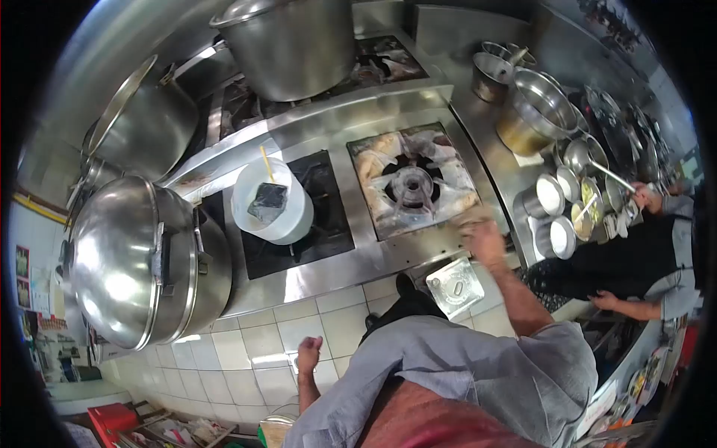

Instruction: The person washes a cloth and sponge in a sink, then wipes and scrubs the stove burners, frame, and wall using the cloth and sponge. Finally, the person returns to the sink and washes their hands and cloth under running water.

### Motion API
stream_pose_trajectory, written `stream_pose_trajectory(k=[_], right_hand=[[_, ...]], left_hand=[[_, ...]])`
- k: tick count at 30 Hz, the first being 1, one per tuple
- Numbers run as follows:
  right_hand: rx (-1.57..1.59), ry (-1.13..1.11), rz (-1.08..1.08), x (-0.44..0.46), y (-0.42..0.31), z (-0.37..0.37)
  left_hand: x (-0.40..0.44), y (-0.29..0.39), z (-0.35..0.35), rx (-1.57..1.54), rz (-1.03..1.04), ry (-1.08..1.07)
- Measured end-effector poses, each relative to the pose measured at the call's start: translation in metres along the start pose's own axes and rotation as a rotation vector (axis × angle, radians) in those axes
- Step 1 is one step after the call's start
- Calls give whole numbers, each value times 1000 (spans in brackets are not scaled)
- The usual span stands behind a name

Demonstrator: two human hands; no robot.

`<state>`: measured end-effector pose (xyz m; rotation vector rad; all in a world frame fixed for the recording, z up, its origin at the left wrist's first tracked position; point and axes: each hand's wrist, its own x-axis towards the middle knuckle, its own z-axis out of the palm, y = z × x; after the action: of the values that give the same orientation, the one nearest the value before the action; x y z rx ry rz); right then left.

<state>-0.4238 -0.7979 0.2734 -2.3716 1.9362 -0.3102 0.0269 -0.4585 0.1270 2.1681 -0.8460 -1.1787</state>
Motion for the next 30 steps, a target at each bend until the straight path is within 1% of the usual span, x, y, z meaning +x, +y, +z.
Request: stream_pose_trajectory(k=[1, 3, 4, 5, 7, 8, 9, 10, 11, 12, 13, 14, 15, 16, 17, 18, 19, 20, 21, 22, 23, 24, 25, 26, 27, 28, 29, 30], right_hand=[[-103, 103, -84, 18, 31, 9], [-333, 341, -215, 55, 97, 30], [-137, 154, -117, 89, 126, 50], [59, -46, -25, 118, 138, 68], [908, 382, -63, 170, 103, 36], [980, 411, 120, 213, 108, 45], [1063, 449, 302, 256, 113, 54], [1411, 492, 388, 282, 75, 29], [1616, 500, 281, 326, 74, 44], [1749, 373, 247, 366, 63, 54], [1786, 341, 474, 397, 39, 62], [1905, 344, 502, 434, 17, 96], [2013, 344, 543, 443, -20, 105], [1349, 384, 712, 447, -61, 116], [684, 416, 791, 429, -122, 99], [977, 332, 669, 414, -153, 109], [1705, 43, 485, 396, -175, 119], [2142, -315, 382, 377, -195, 118], [2261, -527, 316, 352, -204, 111], [2198, -693, 397, 334, -206, 111], [2174, -819, 423, 297, -211, 89], [2115, -888, 381, 261, -214, 68], [2081, -985, 409, 225, -210, 60], [1964, -1002, 378, 189, -211, 49], [1862, -1109, 506, 155, -213, 29], [1789, -1291, 526, 128, -213, 25], [1790, -1494, 505, 110, -210, 41], [1769, -1497, 526, 90, -213, 55]], left_hand=[[-5, 50, -12, -188, 33, 90], [-16, 145, -34, -219, 198, 225], [-18, 185, -42, -97, 332, 342], [-22, 222, -50, 35, 453, 460], [-21, 300, -57, 293, 711, 698], [-15, 325, -56, 259, 739, 741], [-5, 348, -55, 230, 764, 794], [2, 365, -55, 319, 733, 817], [10, 380, -57, 408, 703, 845], [19, 394, -59, 478, 677, 852], [24, 401, -59, 543, 647, 847], [32, 403, -60, 543, 600, 889], [38, 402, -57, 619, 527, 892], [46, 402, -58, 692, 463, 895], [53, 404, -63, 693, 431, 931], [55, 402, -66, 730, 391, 844], [52, 397, -64, 753, 341, 747], [56, 394, -65, 743, 393, 769], [56, 390, -66, 738, 431, 807], [54, 387, -66, 755, 419, 771], [53, 387, -67, 769, 412, 747], [50, 386, -64, 768, 426, 803], [48, 386, -58, 767, 446, 847], [46, 385, -56, 735, 448, 839], [43, 384, -54, 702, 463, 818], [40, 383, -52, 675, 456, 818], [36, 381, -50, 646, 460, 818], [28, 380, -51, 622, 445, 736]])
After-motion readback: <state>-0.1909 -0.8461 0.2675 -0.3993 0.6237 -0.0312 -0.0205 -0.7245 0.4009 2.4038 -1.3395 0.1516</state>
